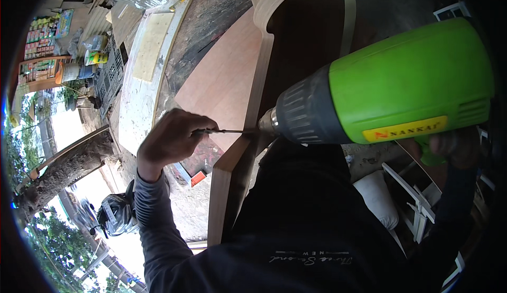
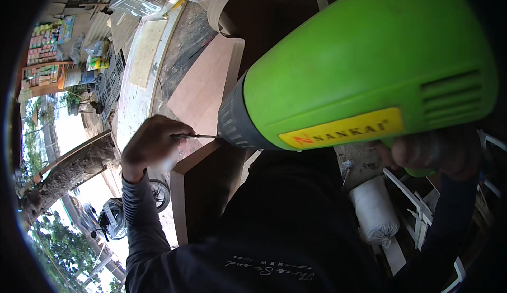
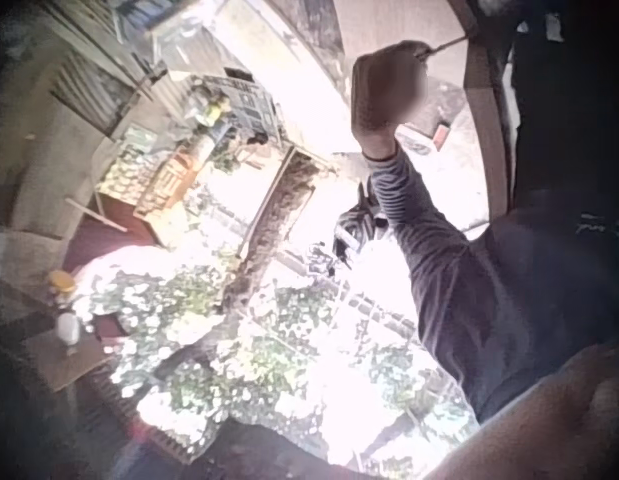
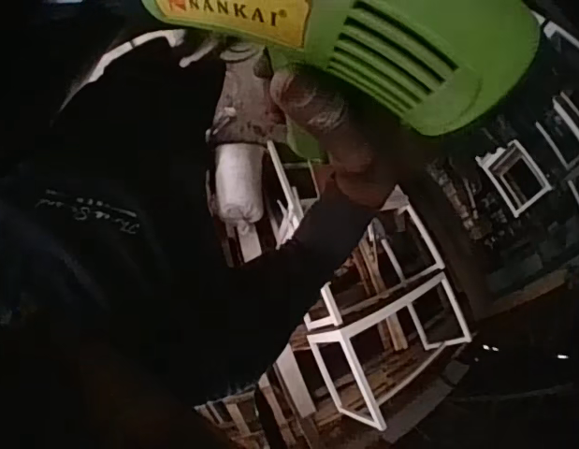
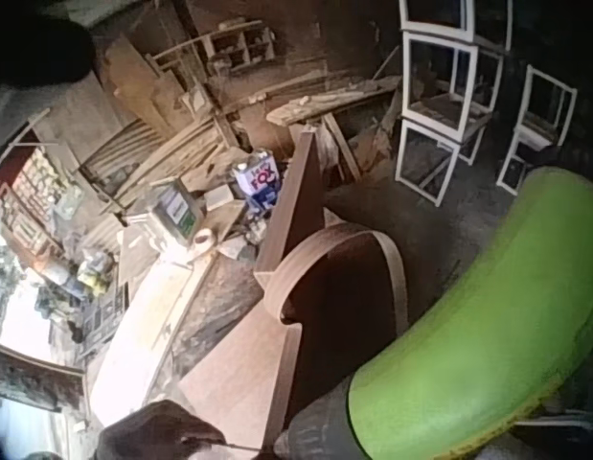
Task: Applying edge banding to a wooden furniture component using a heat gun and scissors.
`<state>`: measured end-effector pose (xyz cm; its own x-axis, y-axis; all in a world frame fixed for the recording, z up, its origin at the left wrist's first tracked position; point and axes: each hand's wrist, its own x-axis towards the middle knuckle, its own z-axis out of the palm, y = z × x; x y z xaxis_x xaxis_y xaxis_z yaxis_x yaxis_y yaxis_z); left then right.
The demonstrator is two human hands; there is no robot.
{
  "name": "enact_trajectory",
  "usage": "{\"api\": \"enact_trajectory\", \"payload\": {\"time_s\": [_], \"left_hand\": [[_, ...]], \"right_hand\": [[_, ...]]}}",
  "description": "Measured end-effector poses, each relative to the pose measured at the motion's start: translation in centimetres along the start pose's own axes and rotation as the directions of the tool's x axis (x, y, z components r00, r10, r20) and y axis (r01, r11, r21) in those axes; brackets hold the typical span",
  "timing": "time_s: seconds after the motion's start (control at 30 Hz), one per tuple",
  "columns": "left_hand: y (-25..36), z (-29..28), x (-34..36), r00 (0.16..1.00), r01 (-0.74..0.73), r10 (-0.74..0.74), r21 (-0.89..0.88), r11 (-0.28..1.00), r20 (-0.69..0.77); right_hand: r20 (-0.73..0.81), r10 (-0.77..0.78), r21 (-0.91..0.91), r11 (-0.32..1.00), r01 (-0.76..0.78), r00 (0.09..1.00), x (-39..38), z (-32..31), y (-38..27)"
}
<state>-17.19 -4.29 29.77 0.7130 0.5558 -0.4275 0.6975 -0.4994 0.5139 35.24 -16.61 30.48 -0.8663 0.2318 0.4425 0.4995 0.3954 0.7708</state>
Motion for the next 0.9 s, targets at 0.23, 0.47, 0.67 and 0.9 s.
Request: {"api": "enact_trajectory", "payload": {"time_s": [0.23, 0.47, 0.67, 0.9], "left_hand": [[1.4, -3.3, 4.5, 0.937, -0.098, 0.058, 0.098, 0.99, 0.345], [0.3, -1.7, 5.4, 0.93, -0.087, 0.116, -0.097, 0.991, 0.349], [0.9, -6.0, 3.5, 0.961, 0.191, -0.206, 0.097, 0.977, 0.183], [0.5, -3.9, -4.0, 0.918, 0.35, -0.389, -0.307, 0.885, -0.074]], "right_hand": [[0.668, 0.143, 0.298, 0.848, -0.438, 0.731, -13.3, -8.6, -2.6], [0.75, 0.078, 0.33, 0.816, -0.474, 0.657, -17.0, -9.2, -6.0], [0.792, 0.196, 0.265, 0.742, -0.615, 0.578, -17.7, -10.2, -3.3], [0.834, 0.35, 0.22, 0.5, -0.838, 0.427, -13.5, -9.8, 1.3]]}}
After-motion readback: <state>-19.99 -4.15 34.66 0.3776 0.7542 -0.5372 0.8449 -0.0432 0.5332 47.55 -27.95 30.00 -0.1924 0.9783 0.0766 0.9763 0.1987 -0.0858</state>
